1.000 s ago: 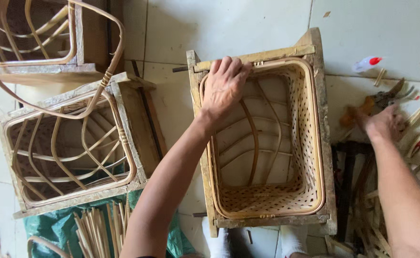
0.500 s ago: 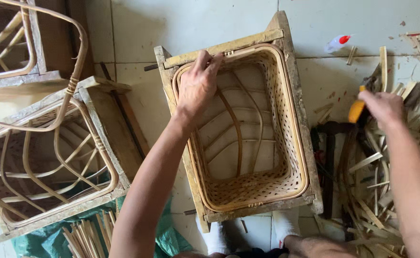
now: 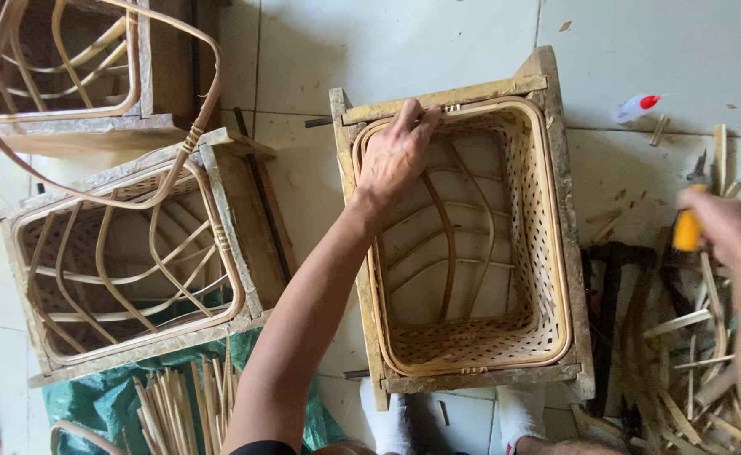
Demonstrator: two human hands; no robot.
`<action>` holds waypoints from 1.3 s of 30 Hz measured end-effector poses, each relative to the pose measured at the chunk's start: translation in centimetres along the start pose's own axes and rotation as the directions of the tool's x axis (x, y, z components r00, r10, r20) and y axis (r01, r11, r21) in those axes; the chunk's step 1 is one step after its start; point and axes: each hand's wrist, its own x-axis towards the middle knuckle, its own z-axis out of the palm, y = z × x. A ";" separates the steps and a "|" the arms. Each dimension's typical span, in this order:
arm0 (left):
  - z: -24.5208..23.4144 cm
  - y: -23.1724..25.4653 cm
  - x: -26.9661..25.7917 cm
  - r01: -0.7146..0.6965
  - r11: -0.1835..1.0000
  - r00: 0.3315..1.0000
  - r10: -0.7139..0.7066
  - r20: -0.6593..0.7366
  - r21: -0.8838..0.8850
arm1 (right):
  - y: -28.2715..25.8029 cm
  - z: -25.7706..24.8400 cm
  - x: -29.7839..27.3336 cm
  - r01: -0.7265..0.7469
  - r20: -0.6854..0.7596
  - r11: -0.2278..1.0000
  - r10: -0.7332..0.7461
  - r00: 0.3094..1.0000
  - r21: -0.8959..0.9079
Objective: The person is weaving a rectangular basket using thin wooden strips. They bend and insert the strips into the basket frame, securing them with a hammer and pliers. The person adjusts the strips to ensure they fit properly and are securely fastened.
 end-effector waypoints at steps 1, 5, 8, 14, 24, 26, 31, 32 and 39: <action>0.0 0.1 0.0 0.009 1.000 1.000 -0.009 0.012 -0.016 | 0.5 -1.3 -0.4 -0.025 0.127 0.962 -0.010 0.992 0.271; -0.3 0.1 0.1 -0.106 0.994 0.985 0.110 -0.131 0.034 | 1.3 -3.3 -4.1 0.195 0.027 0.762 -0.269 0.963 0.617; -0.7 0.2 -0.5 -0.120 0.993 0.979 0.118 -0.166 -0.003 | -1.7 -2.5 -11.0 0.320 -0.099 0.491 -0.423 0.901 0.810; -1.7 0.9 0.2 -0.081 0.996 0.990 0.084 -0.116 0.032 | -13.9 3.7 -28.2 0.016 0.206 0.339 -0.608 0.767 0.941; -2.4 0.7 -0.4 -0.194 0.981 0.930 0.189 -0.317 0.016 | -22.8 16.8 -29.7 0.366 0.297 0.777 -0.560 0.773 0.513; -2.6 0.8 -0.1 -0.202 0.979 0.930 0.182 -0.321 -0.030 | -22.7 18.4 -28.5 0.375 0.284 0.791 -0.547 0.787 0.484; -3.6 0.9 -0.1 -0.180 0.981 0.946 0.152 -0.285 -0.073 | -22.5 21.2 -26.2 0.364 0.217 0.720 -0.576 0.788 0.592; -3.8 1.0 -0.2 -0.171 0.983 0.952 0.146 -0.270 -0.073 | -22.4 21.5 -26.0 0.391 0.200 0.708 -0.596 0.778 0.588; -4.1 1.1 0.2 -0.160 0.982 0.959 0.130 -0.250 -0.102 | -22.7 21.5 -24.9 0.623 0.117 0.683 -0.704 0.701 0.381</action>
